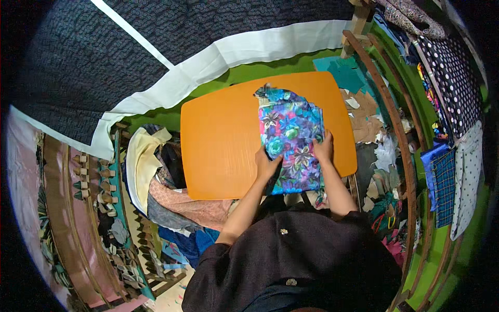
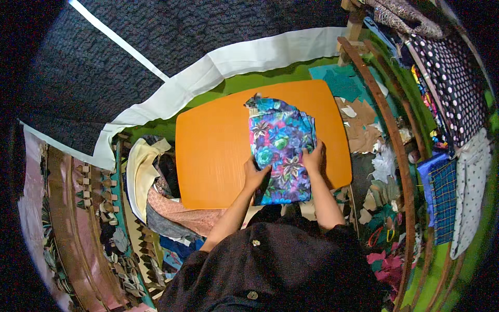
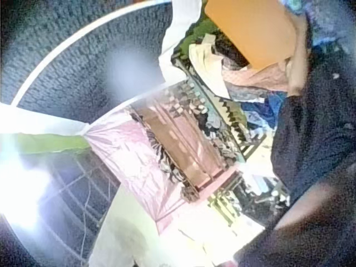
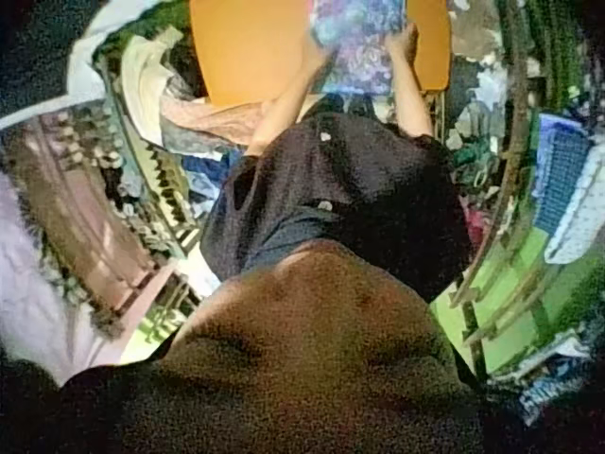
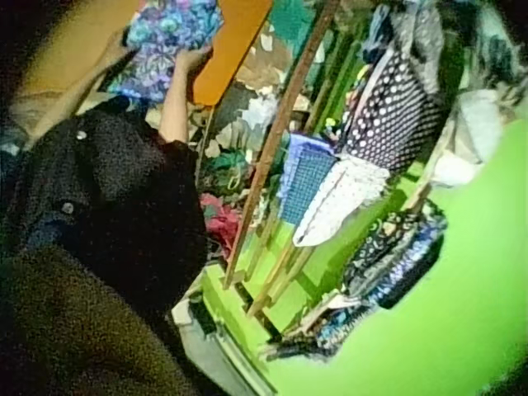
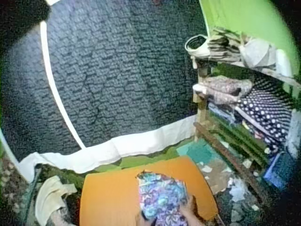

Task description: Folding pieces of floral and patterned fabric on a table.

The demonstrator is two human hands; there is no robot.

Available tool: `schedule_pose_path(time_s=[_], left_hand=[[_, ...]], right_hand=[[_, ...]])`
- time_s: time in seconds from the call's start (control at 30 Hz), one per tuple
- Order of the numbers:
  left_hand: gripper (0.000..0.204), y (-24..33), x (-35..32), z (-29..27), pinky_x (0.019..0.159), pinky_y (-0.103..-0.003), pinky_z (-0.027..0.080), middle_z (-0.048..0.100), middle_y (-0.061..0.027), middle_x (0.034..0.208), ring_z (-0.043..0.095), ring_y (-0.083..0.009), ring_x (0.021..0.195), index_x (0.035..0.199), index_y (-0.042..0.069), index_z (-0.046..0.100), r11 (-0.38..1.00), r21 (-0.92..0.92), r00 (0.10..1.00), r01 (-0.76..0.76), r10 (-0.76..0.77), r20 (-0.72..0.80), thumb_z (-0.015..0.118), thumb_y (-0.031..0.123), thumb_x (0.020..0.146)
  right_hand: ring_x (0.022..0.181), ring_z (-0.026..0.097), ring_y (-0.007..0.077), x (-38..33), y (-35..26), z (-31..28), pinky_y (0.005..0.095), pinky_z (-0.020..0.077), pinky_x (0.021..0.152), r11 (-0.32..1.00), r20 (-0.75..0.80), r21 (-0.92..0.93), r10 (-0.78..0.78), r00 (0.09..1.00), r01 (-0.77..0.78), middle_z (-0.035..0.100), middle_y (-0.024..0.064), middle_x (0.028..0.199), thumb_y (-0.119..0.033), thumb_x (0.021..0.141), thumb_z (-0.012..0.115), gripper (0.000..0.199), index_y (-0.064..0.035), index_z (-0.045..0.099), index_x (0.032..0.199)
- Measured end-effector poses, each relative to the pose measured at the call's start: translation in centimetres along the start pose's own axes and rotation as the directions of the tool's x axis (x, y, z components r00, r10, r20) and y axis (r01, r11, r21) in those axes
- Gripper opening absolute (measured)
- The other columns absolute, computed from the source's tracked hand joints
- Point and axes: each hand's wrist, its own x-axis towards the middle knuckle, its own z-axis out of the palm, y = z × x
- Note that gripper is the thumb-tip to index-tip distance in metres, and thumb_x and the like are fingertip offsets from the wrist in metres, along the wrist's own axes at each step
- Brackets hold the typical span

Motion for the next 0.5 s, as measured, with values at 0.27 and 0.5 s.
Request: schedule_pose_path(time_s=[0.27, 0.5], left_hand=[[0.085, -1.0, 5.6, -1.1, 0.071, -0.033, 0.045, 0.052, -0.0228, 0.099, 0.053, -0.0248, 0.088, 0.119, -0.012, 0.029, 0.805, -0.362, 0.877, 0.470, -0.472, 0.088, 0.072, 0.033, 0.060], [0.055, 0.1, 9.8, -3.3, 0.082, -0.034, 0.042, 0.058, -0.0095, 0.100, 0.056, -0.0207, 0.090, 0.108, 0.001, 0.050, 0.568, -0.338, 0.607, 0.750, -0.390, 0.693, 0.064, 0.040, 0.071]], right_hand=[[0.114, 0.035, 0.0335, 0.1, -2.3, -0.5, 0.0406, 0.0303, 0.092, 0.951, 0.038, -0.020, 0.308, 0.951, -0.307, 0.033, 0.0239, 0.125, -0.033, 0.072, 0.063, 0.074, 0.0030, 0.026, 0.125], [0.092, 0.056, 0.0234, 2.5, -4.9, -0.9, 0.0345, 0.0460, 0.078, 0.418, 0.758, 0.421, 0.325, 0.565, -0.805, 0.056, 0.0144, 0.104, -0.026, 0.070, 0.067, 0.052, 0.0041, 0.048, 0.108]])
